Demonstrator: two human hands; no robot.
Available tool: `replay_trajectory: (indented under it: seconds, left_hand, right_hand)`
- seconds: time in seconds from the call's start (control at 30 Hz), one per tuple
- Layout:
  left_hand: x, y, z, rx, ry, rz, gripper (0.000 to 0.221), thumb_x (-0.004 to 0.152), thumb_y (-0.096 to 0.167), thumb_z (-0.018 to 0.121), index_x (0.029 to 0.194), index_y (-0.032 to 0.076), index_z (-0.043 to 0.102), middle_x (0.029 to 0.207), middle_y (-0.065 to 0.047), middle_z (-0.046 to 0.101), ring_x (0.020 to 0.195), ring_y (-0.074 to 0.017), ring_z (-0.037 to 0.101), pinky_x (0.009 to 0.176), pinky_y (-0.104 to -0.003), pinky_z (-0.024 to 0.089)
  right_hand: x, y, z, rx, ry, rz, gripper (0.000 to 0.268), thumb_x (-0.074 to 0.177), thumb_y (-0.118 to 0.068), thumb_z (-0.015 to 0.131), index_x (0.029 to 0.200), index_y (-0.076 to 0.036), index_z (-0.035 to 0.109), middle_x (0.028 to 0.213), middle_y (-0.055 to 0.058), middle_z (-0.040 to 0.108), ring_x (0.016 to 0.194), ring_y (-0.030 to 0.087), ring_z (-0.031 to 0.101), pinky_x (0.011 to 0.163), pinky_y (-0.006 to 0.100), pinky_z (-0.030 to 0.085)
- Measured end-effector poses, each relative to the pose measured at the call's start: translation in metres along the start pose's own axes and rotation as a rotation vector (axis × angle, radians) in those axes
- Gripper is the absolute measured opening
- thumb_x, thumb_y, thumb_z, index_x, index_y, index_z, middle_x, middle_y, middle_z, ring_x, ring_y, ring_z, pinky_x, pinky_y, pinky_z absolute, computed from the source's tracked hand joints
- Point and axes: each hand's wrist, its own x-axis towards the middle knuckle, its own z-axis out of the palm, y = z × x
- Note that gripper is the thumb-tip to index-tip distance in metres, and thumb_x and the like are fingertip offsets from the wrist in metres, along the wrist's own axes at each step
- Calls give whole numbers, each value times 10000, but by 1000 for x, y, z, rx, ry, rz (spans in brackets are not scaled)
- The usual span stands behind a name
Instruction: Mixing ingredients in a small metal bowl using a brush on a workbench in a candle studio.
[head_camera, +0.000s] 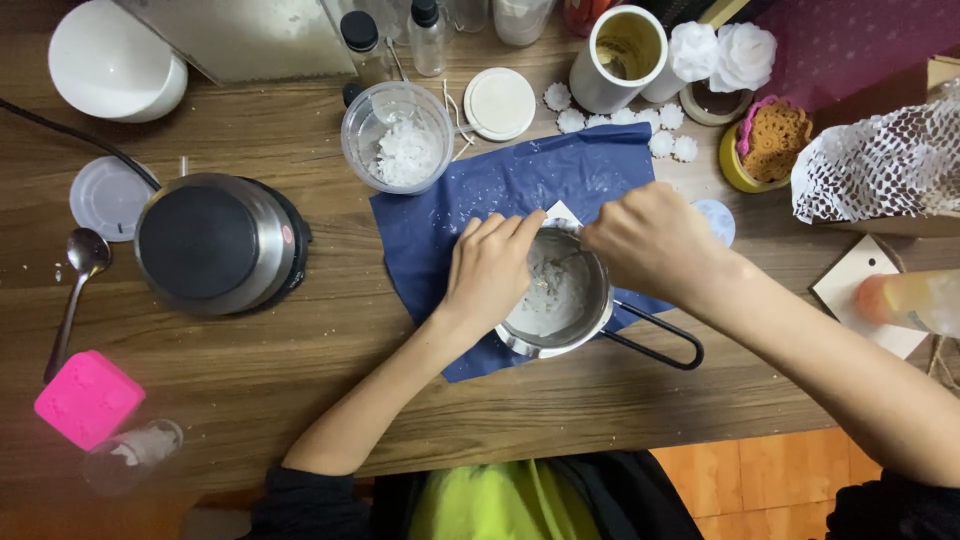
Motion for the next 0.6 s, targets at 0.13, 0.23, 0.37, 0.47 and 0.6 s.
replay_trajectory:
  seconds: [0.13, 0.23, 0.37, 0.47, 0.6]
  left_hand:
    - [-5, 1, 7, 45, -9, -30, 359, 790, 29, 534, 1146, 54, 566, 739, -60, 553, 720, -236, 560, 630, -311, 391]
    - [-7, 5, 7, 91, -3, -70, 405, 792, 40, 512, 1193, 84, 542, 752, -55, 562, 662, -241, 572, 632, -314, 401]
    - [-5, 12, 2, 131, 30, -79, 434, 755, 38, 548, 1186, 90, 552, 736, -54, 573, 581, -234, 593, 593, -326, 416]
    - [-4, 16, -1, 153, 49, -88, 458, 742, 31, 554, 1196, 90, 551, 741, -50, 580, 545, -226, 600, 571, -332, 415]
    - [-5, 13, 5, 173, 87, -71, 546, 707, 31, 548, 1248, 111, 532, 785, -33, 587, 551, -227, 609, 548, -336, 396]
  right_hand:
    - [-20, -29, 10, -31, 109, -3, 52, 610, -145, 620, 617, -174, 663, 575, 48, 639, 525, 221, 633, 841, 649, 450]
    - [-36, -63, 1, -293, 63, -15, 163, 674, -92, 512, 624, -234, 574, 569, -45, 499, 512, 153, 511, 490, 356, 421]
    - [-38, -86, -21, -535, 19, 109, 252, 836, -138, 459, 595, -211, 455, 554, -91, 383, 433, 85, 401, 414, 246, 261]
    - [-46, -95, -23, -580, 86, 110, 307, 889, -168, 443, 583, -178, 472, 528, -62, 365, 407, 104, 395, 407, 246, 265]
    - [-59, -95, -22, -464, 176, 71, 229, 818, -138, 478, 589, -154, 484, 551, -40, 367, 419, 137, 444, 415, 250, 295]
